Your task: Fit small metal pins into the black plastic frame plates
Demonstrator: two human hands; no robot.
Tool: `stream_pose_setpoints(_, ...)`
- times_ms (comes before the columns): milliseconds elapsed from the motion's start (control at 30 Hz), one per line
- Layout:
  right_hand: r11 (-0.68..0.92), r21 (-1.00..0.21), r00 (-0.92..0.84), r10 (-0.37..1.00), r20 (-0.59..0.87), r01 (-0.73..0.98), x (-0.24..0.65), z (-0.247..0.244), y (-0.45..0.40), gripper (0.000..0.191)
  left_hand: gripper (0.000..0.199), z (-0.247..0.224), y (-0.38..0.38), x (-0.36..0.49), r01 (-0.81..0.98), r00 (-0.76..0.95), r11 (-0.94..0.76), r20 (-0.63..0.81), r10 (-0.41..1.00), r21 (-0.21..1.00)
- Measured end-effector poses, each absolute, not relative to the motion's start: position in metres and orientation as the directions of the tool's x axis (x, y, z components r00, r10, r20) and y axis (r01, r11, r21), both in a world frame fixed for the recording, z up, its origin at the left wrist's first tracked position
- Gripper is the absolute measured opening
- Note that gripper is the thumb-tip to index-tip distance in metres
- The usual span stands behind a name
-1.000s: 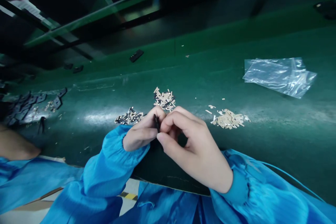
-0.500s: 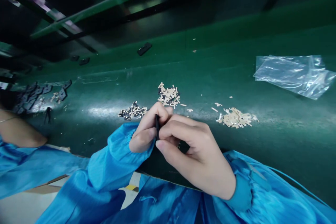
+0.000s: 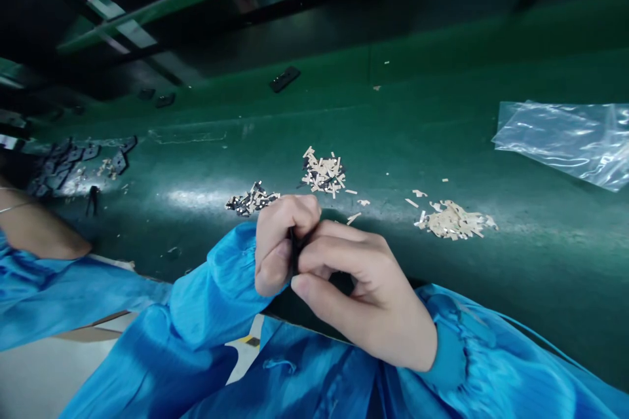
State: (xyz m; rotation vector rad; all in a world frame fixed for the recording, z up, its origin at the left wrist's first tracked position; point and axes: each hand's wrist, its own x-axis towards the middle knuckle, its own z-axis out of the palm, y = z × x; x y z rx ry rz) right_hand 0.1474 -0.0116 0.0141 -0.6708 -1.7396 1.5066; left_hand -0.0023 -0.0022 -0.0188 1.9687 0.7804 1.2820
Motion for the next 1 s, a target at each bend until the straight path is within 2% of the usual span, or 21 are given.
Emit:
stream_pose_setpoints(233,0.086,-0.987,-0.617,0.772,0.154,-0.139,0.147,0.011,-0.015,0.018,0.01,-0.017,-0.002,0.0,0.128,0.291,-0.682,0.63,0.72,0.72)
stream_pose_setpoints(400,0.002,-0.989,-0.633,0.768,0.094,-0.145,0.146,0.01,-0.016,0.018,0.012,-0.02,-0.002,-0.002,0.191,0.293,-0.73,0.672,0.68,0.656)
stream_pose_setpoints(667,-0.154,-0.967,-0.649,0.761,0.016,-0.205,0.144,0.007,-0.017,0.016,0.012,-0.015,-0.002,-0.005,0.238,0.346,-0.74,0.657,0.67,0.629)
stream_pose_setpoints(733,-0.065,-0.981,-0.627,0.776,0.066,-0.184,0.144,0.006,-0.017,0.016,0.012,-0.013,-0.003,-0.005,0.245,0.357,-0.73,0.641,0.68,0.638)
stream_pose_setpoints(867,0.288,-0.952,-0.554,0.778,0.296,-0.103,0.143,0.005,-0.018,0.02,0.012,-0.013,-0.006,-0.003,0.246,0.349,-0.704,0.617,0.705,0.666)
stream_pose_setpoints(933,0.315,-0.938,-0.561,0.755,0.339,-0.143,0.142,0.002,-0.018,0.023,0.013,-0.014,-0.008,-0.003,0.211,0.331,-0.693,0.616,0.714,0.689)
stream_pose_setpoints(1000,0.226,-0.957,-0.572,0.768,0.289,-0.181,0.142,-0.001,-0.015,0.026,0.015,-0.015,-0.009,-0.005,0.164,0.312,-0.669,0.605,0.732,0.725)
